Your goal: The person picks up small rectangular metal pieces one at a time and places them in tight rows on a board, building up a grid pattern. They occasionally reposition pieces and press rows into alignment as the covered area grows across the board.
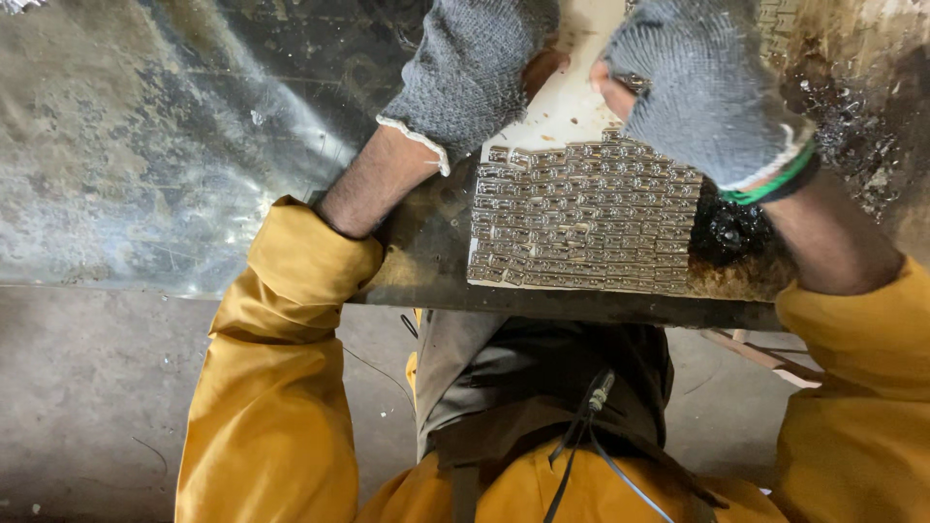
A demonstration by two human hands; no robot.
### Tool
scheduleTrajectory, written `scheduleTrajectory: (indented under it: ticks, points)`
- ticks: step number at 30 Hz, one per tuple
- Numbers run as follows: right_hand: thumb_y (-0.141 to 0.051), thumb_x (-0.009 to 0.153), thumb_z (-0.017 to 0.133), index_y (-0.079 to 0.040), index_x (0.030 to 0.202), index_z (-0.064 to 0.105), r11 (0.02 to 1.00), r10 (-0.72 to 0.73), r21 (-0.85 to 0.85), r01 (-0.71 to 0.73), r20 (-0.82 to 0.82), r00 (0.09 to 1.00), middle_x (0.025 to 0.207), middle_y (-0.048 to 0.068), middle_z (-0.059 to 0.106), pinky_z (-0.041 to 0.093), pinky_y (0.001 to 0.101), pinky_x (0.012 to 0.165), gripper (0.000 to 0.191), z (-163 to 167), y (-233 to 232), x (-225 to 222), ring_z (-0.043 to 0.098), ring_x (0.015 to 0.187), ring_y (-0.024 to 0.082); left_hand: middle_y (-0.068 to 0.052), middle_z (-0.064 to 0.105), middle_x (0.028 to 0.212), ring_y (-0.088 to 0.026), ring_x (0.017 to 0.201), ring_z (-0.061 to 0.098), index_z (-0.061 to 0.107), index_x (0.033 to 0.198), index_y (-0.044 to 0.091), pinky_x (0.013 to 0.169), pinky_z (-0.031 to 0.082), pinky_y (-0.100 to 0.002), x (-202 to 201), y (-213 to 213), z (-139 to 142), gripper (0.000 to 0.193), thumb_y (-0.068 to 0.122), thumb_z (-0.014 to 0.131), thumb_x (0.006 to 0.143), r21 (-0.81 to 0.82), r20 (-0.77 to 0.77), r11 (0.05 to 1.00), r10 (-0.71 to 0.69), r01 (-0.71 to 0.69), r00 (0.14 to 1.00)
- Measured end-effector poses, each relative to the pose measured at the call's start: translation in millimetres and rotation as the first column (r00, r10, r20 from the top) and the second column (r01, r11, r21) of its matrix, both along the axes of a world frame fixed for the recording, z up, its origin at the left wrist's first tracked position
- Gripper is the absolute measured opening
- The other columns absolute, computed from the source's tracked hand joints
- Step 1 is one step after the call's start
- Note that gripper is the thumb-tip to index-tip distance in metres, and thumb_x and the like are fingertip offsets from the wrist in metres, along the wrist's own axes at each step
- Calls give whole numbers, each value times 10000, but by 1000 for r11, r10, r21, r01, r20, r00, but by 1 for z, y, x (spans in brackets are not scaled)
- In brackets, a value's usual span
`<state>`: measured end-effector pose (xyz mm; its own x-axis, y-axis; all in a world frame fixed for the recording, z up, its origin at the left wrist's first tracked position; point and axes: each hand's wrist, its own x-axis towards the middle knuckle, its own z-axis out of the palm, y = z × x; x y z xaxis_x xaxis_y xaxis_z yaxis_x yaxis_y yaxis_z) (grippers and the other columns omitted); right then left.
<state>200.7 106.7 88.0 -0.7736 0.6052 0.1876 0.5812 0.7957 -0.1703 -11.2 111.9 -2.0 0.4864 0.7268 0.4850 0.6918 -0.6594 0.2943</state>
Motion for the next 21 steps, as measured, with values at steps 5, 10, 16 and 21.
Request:
scheduleTrajectory:
  ticks: [5,10,16,21]
  points:
    - [-310,1021,762,-132,873,776,952,-52,307,-12,200,978,868,46,711,540,417,843,232,-2,-7,-10,661,806,196,-158,669,864,-346,727,655,726,990,74,618,507,-501,2,-2,-4,228,302,727,988,45,-49,998,54,-52,997]
    - [-269,1070,699,-115,997,767,994,9,109,-17,68,998,954,52,704,523,379,855,183,6,-10,5,648,840,178,-134,686,917,-342,754,660,749,1049,126,633,509,-559,-1,-7,-8,190,298,710,979,59,-86,995,85,-80,993]
    - [-389,1063,798,-93,1036,779,995,-87,66,78,156,984,928,73,724,527,418,780,298,-4,-11,5,662,823,225,-121,697,993,-357,834,662,754,1066,142,604,503,-538,-2,-8,-8,199,302,716,954,-10,-84,1000,18,-19,996]
    - [-224,1069,687,-63,1122,761,977,12,-210,-29,-82,997,1028,114,714,542,408,775,185,-4,-6,12,664,841,256,-128,691,987,-347,802,667,745,1061,131,610,521,-520,15,-14,-10,290,404,715,969,57,-169,995,88,-79,982]
